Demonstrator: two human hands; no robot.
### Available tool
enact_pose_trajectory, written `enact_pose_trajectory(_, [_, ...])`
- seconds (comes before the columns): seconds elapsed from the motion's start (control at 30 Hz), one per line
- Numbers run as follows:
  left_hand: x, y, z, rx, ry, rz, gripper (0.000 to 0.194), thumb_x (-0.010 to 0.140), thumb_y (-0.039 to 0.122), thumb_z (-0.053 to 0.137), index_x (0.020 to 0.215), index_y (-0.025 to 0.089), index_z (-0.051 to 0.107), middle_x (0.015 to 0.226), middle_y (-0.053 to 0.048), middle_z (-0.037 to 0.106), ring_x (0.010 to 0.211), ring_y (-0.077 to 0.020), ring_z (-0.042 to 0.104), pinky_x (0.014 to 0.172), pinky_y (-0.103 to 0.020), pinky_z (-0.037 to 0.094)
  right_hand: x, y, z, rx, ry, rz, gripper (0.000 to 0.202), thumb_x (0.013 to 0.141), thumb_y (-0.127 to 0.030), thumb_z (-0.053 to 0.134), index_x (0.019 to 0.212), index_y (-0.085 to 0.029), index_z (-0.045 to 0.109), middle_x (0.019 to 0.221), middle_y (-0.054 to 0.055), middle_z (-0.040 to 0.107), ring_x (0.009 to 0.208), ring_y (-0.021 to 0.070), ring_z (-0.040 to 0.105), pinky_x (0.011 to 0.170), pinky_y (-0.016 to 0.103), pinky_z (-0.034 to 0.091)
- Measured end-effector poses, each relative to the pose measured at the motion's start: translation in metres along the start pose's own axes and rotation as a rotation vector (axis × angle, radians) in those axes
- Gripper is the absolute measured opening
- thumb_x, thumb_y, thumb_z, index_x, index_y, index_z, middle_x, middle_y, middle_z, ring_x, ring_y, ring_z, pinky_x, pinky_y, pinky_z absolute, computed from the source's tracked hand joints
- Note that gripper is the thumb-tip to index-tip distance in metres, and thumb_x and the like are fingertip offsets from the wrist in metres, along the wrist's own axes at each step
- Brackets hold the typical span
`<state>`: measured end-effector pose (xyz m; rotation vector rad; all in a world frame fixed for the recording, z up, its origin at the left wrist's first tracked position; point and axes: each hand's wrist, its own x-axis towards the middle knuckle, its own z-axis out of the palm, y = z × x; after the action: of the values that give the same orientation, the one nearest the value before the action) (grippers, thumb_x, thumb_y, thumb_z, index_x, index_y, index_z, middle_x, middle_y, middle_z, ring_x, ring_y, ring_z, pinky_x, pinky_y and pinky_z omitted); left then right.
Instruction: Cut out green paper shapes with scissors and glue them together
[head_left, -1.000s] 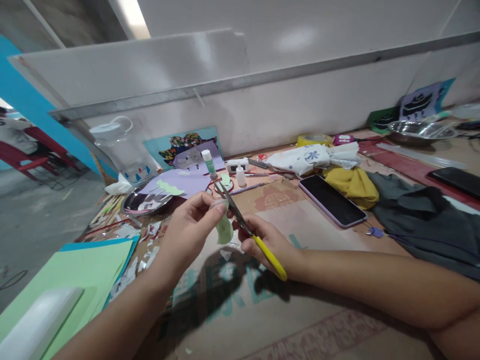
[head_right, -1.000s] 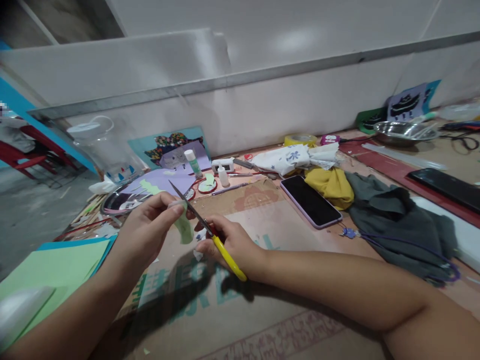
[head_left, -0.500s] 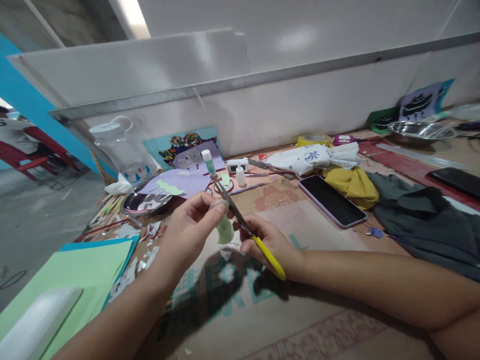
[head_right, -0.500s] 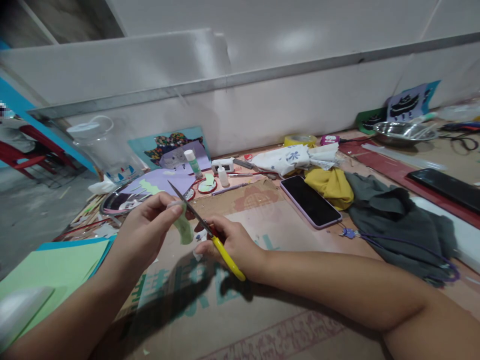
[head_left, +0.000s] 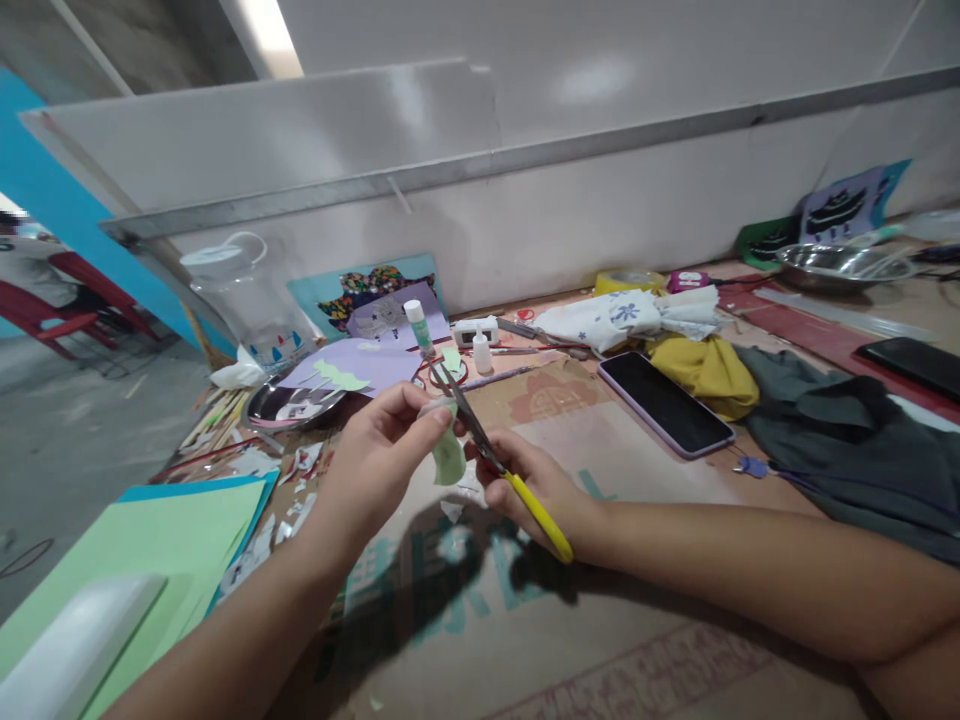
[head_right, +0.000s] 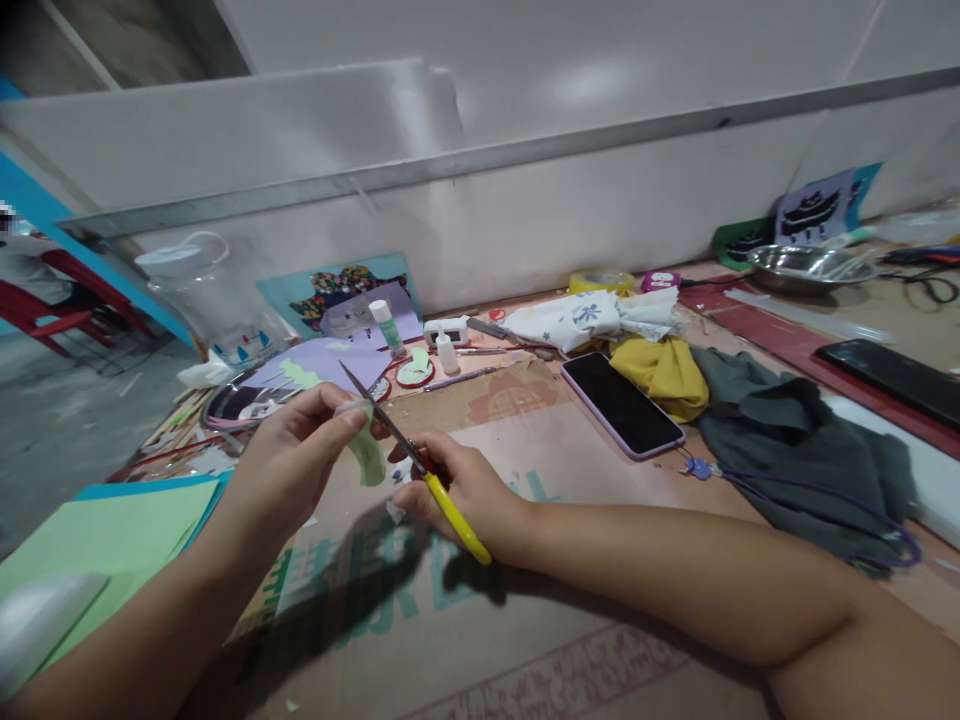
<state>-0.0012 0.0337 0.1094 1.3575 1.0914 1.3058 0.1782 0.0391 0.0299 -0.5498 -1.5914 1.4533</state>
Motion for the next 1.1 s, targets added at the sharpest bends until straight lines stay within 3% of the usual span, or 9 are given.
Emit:
enact_pose_trajectory(0.33, [-0.0011,0.0021,0.0008,0.037,0.014,-0.003,0.02,0.084,0.03,0.074,0.073,0.02,0.061,0.074,0.0,0.068,0.066,-0.0145,0.061,0.061,-0.026,0.047,0.0014,0.0017,-0.001,-0.002,0.011,0.008,0.063,0.081,-0.074,0.068,0.11,-0.018,0.062,0.084,0.0,0.058,0.072,0.0129,0.049,0.066,0.026,0.041])
enact_pose_trajectory(0.63, [-0.0011,-0.0011,-0.001,0.022,0.01,-0.007,0.022,0.085,0.033,0.075,0.073,0.02,0.062,0.073,0.001,0.066,0.063,-0.0142,0.061,0.059,-0.026,0.049,0.0023,0.0017,-0.0026,-0.014,0.023,0.061,0.056,0.079,-0.067,0.075,0.104,-0.018,0.063,0.077,-0.003,0.056,0.065,0.011,0.046,0.061,0.025,0.038])
enact_pose_trajectory(0.77, [-0.0004,0.0011,-0.0001,0.023,0.005,-0.002,0.023,0.085,0.037,0.077,0.076,0.02,0.066,0.074,-0.001,0.07,0.067,-0.0153,0.064,0.062,-0.026,0.051,0.0018,-0.0007,-0.0005,-0.023,0.033,0.031,0.06,0.081,-0.072,0.07,0.106,-0.018,0.062,0.078,-0.002,0.055,0.067,0.0115,0.046,0.062,0.025,0.038])
enact_pose_trajectory(0.93, [0.0009,0.0034,-0.0004,0.068,0.079,-0.003,0.024,0.076,0.04,0.085,0.084,0.02,0.072,0.081,-0.002,0.075,0.073,-0.017,0.067,0.067,-0.027,0.053,0.0008,-0.0036,0.0025,-0.02,0.049,0.035,0.066,0.082,-0.077,0.064,0.112,-0.018,0.058,0.084,-0.001,0.054,0.071,0.0127,0.047,0.064,0.026,0.038])
enact_pose_trajectory(1.1, [0.0016,0.0031,0.0004,0.029,0.082,-0.044,0.025,0.074,0.04,0.084,0.08,0.02,0.071,0.082,-0.004,0.075,0.07,-0.0166,0.065,0.065,-0.026,0.051,0.0002,-0.0016,0.0017,-0.02,0.032,0.034,0.064,0.082,-0.076,0.065,0.111,-0.02,0.058,0.082,-0.001,0.055,0.07,0.0128,0.047,0.063,0.026,0.039])
